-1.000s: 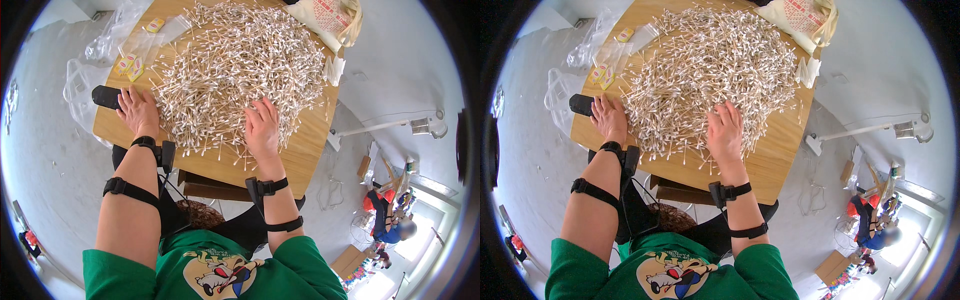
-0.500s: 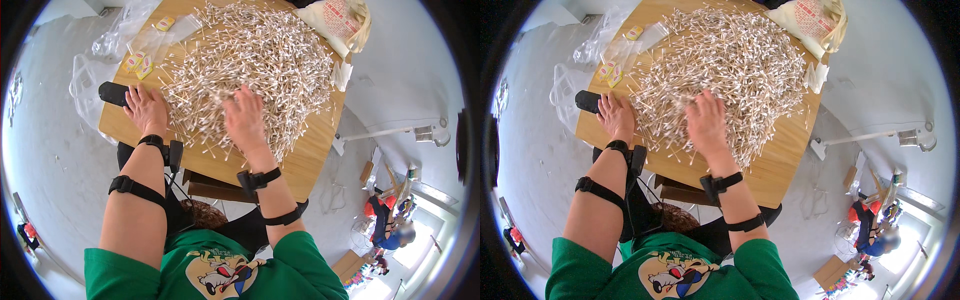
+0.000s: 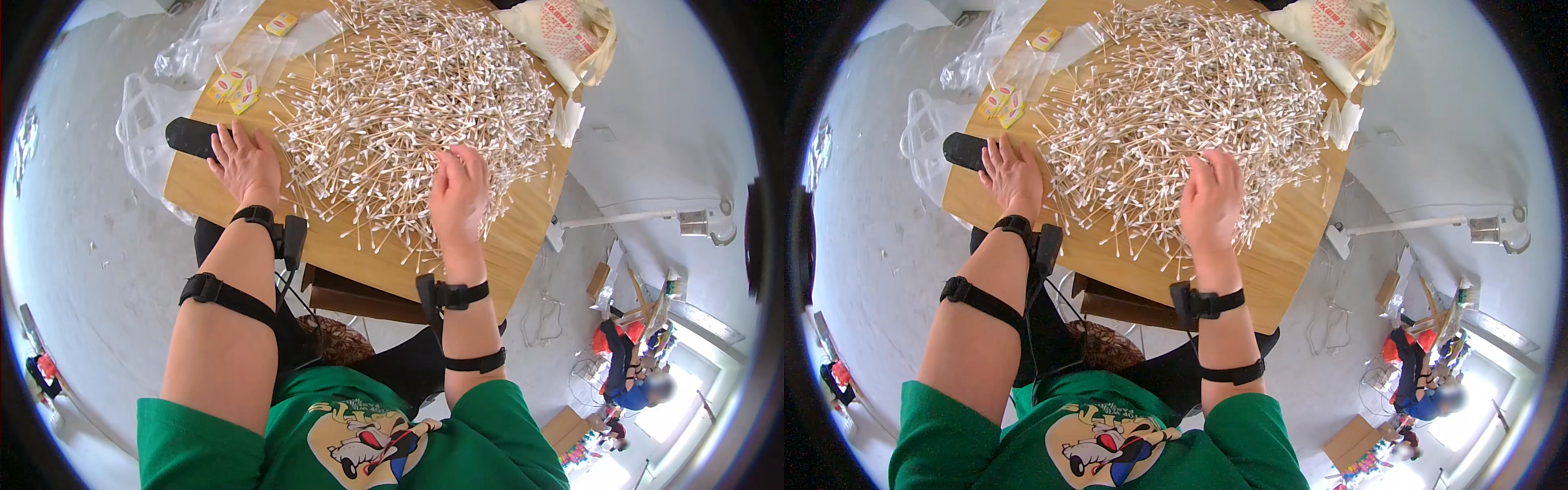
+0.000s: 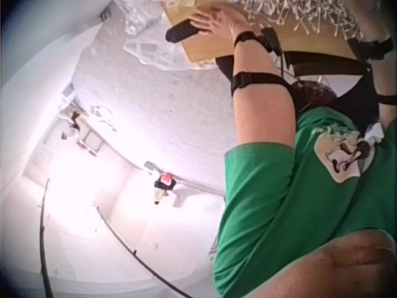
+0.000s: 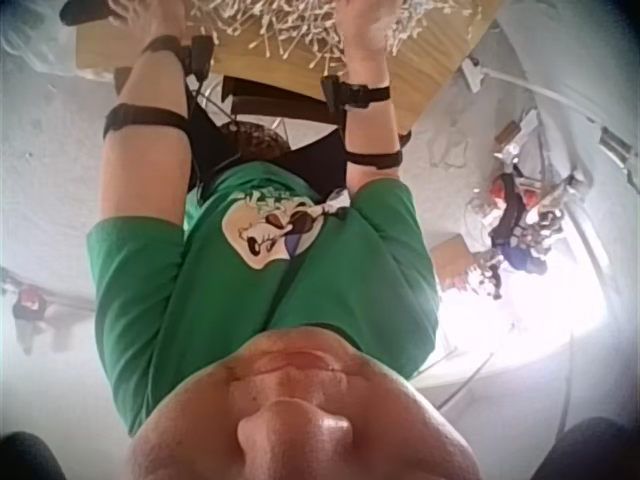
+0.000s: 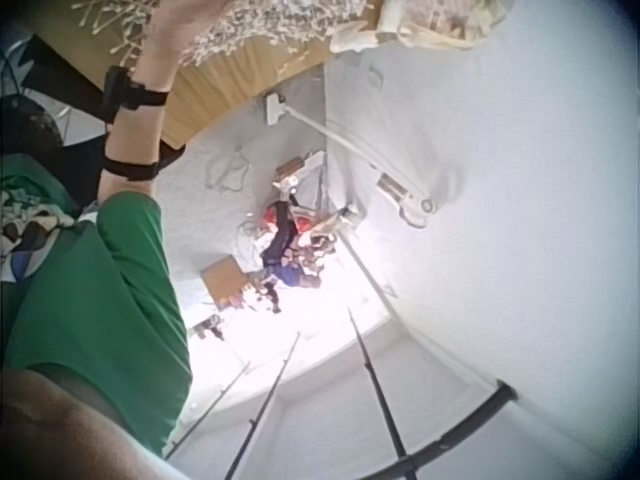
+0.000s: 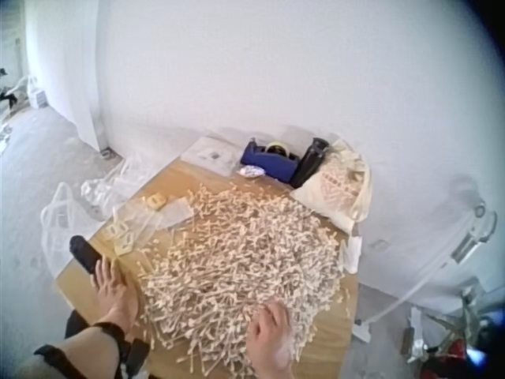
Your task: Sorting a large pile of cotton swabs on a wooden table, picking up individual swabs or small groups and organizing them.
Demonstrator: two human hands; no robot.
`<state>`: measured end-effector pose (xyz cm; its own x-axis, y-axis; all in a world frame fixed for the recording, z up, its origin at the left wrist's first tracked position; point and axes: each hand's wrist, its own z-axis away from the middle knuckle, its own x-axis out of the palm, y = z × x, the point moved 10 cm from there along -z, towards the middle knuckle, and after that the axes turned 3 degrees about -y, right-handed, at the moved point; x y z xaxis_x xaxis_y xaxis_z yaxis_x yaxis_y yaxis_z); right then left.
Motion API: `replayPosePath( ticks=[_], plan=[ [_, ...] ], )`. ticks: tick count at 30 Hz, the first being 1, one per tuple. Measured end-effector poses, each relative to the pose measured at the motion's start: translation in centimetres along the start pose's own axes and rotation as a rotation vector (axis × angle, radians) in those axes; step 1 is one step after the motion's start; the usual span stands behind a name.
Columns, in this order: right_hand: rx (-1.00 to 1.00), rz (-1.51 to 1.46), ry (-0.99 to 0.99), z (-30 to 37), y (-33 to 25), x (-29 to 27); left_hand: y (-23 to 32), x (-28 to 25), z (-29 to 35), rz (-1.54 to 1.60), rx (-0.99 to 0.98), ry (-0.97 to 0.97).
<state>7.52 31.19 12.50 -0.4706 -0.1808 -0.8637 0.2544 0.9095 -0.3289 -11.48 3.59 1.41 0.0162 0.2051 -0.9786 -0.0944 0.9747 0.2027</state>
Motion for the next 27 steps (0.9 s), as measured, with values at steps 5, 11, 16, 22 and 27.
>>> replayPosePath(
  ticks=[5, 11, 16, 22, 27],
  plan=[
    [-0.08, -0.201, -0.109, 2.1, -4.8, 2.9, 0.1, 0.1, 0.0, -0.002, -0.001, 0.006],
    [-0.2, -0.235, -0.226, 4.7, -6.8, 4.8, -0.1, 0.2, 0.0, 0.001, 0.002, -0.002],
    [-0.063, -0.122, -0.162, 5.3, -3.1, 3.0, 0.1, 0.0, 0.1, 0.018, 0.011, 0.002],
    [-0.087, -0.139, -0.158, 4.0, -5.8, 3.8, -0.1, 0.3, -0.1, -0.022, 0.016, 0.044],
    [-0.125, -0.135, -0.205, 4.6, -7.9, 5.2, -0.1, 0.4, -0.1, 0.028, 0.004, 0.022]
  ],
)
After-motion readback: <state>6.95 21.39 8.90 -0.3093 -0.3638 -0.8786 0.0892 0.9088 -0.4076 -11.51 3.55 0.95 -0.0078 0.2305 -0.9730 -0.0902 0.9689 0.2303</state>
